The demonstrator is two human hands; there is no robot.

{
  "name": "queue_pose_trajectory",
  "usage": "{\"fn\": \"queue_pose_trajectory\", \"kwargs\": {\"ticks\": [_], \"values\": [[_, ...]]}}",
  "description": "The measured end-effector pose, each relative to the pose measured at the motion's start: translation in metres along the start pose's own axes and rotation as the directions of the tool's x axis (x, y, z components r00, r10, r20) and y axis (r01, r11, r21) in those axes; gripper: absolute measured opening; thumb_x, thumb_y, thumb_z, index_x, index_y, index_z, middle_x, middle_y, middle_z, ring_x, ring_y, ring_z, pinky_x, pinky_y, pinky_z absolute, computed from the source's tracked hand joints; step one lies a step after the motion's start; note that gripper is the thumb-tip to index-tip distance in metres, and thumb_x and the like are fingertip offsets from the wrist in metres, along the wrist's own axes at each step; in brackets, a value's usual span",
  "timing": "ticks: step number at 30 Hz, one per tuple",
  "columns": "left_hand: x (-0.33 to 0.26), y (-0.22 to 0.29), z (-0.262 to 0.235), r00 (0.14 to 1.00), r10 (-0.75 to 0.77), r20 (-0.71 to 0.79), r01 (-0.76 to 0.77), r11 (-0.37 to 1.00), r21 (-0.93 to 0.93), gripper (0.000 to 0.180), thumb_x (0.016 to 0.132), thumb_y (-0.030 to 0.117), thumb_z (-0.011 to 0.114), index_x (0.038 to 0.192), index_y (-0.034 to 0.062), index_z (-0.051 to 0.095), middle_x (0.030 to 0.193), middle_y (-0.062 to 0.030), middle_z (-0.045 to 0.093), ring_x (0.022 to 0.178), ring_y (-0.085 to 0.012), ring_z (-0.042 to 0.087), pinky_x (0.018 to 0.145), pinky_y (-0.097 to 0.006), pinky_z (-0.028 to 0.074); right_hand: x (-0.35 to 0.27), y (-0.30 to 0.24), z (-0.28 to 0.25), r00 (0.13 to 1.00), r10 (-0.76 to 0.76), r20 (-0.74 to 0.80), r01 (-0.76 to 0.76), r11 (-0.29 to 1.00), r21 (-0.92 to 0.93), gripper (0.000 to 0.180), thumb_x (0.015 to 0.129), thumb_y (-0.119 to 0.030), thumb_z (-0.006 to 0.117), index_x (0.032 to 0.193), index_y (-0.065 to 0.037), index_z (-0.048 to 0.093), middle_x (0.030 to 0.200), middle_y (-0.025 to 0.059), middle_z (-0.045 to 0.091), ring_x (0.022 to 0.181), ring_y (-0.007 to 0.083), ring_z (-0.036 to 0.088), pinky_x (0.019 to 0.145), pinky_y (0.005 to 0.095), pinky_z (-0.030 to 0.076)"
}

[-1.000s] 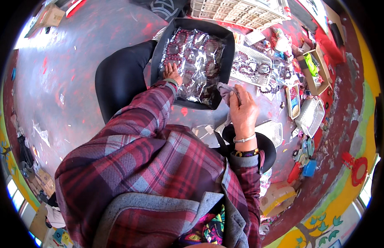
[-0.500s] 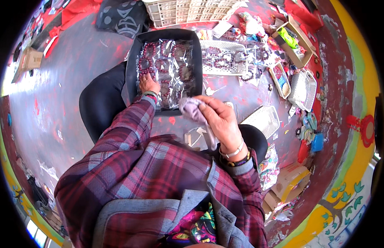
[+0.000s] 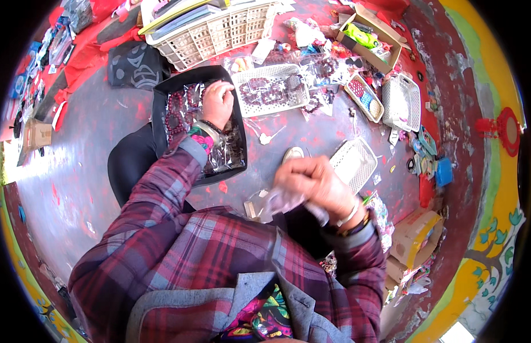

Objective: The person sits on the floor and cleans dark-colored beads using a grey cloth. They pick up beads from a black tray, wipe them individually, and place them into a white plastic basket. The process is repeated for multiple beads throughout the clip.

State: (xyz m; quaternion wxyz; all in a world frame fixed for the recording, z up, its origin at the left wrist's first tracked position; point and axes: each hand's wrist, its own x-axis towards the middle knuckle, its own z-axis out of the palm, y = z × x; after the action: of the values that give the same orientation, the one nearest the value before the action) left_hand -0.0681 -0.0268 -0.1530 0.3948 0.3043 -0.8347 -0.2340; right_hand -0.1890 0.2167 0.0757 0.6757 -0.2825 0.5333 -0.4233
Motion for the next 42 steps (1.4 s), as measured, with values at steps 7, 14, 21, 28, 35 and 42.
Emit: {"fn": "queue_pose_trajectory", "kwargs": {"ticks": [7, 14, 21, 28, 35, 42], "values": [[0.069, 0.065, -0.084, 0.908, -0.197, 0.370, 0.340, 0.862, -0.375, 0.020, 0.089, 0.006, 0.047, 0.101, -0.0023, 0.061, 0.100, -0.0056, 0.063, 0.095, -0.0106, 0.056, 0.085, -0.024, 0.042, 0.067, 0.061, -0.187, 0.868, 0.156, -0.471, -0.312, 0.910, -0.274, 0.030, 0.067, 0.007, 0.051, 0.095, 0.004, 0.059, 0.073, 0.0113, 0.063, 0.060, 0.0170, 0.062, 0.054, 0.0264, 0.051], [0.041, 0.073, -0.117, 0.791, -0.254, 0.556, 0.514, 0.769, -0.380, 0.019, 0.090, 0.006, 0.044, 0.098, -0.0030, 0.059, 0.095, -0.0066, 0.063, 0.091, -0.0124, 0.057, 0.083, -0.026, 0.043, 0.164, 0.134, -0.328, 0.652, -0.103, -0.752, -0.611, 0.517, -0.600, 0.052, 0.066, -0.023, 0.067, 0.111, 0.001, 0.059, 0.085, 0.0124, 0.066, 0.071, 0.0208, 0.063, 0.063, 0.0297, 0.049], [0.047, 0.064, -0.117, 0.768, -0.251, 0.589, 0.490, 0.822, -0.289, 0.017, 0.089, 0.003, 0.047, 0.099, -0.0012, 0.059, 0.089, -0.0045, 0.063, 0.078, -0.0077, 0.055, 0.071, -0.022, 0.044, 0.221, 0.192, -0.360, 0.427, 0.065, -0.902, -0.625, 0.742, -0.243, 0.056, 0.063, -0.035, 0.074, 0.102, 0.003, 0.058, 0.084, 0.0137, 0.065, 0.069, 0.0232, 0.064, 0.060, 0.0347, 0.049], [0.044, 0.051, -0.116, 0.736, -0.302, 0.606, 0.526, 0.818, -0.232, 0.017, 0.088, 0.001, 0.046, 0.099, -0.0020, 0.059, 0.090, -0.0074, 0.065, 0.084, -0.0116, 0.059, 0.076, -0.025, 0.045, 0.256, 0.212, -0.368, 0.585, -0.399, -0.706, -0.604, 0.367, -0.708, 0.021, 0.081, -0.026, 0.057, 0.090, -0.009, 0.066, 0.093, 0.0117, 0.067, 0.078, 0.0244, 0.066, 0.062, 0.0367, 0.051], [0.036, 0.050, -0.120, 0.747, -0.285, 0.601, 0.508, 0.828, -0.238, 0.018, 0.087, 0.000, 0.046, 0.099, -0.0034, 0.059, 0.092, -0.0085, 0.064, 0.089, -0.0136, 0.060, 0.081, -0.026, 0.045, 0.237, 0.175, -0.335, 0.681, -0.369, -0.632, -0.717, -0.163, -0.678, 0.019, 0.083, -0.015, 0.050, 0.078, -0.013, 0.069, 0.081, 0.0080, 0.068, 0.076, 0.0212, 0.067, 0.062, 0.0352, 0.051], [0.030, 0.061, -0.118, 0.774, -0.209, 0.597, 0.446, 0.850, -0.280, 0.017, 0.085, 0.004, 0.048, 0.097, -0.0016, 0.059, 0.087, -0.0104, 0.064, 0.081, -0.0189, 0.062, 0.073, -0.029, 0.047, 0.200, 0.102, -0.306, 0.847, -0.446, -0.289, -0.443, -0.292, -0.848, 0.019, 0.079, -0.016, 0.051, 0.086, -0.011, 0.068, 0.088, 0.0052, 0.067, 0.079, 0.0233, 0.065, 0.071, 0.0339, 0.051]]}}
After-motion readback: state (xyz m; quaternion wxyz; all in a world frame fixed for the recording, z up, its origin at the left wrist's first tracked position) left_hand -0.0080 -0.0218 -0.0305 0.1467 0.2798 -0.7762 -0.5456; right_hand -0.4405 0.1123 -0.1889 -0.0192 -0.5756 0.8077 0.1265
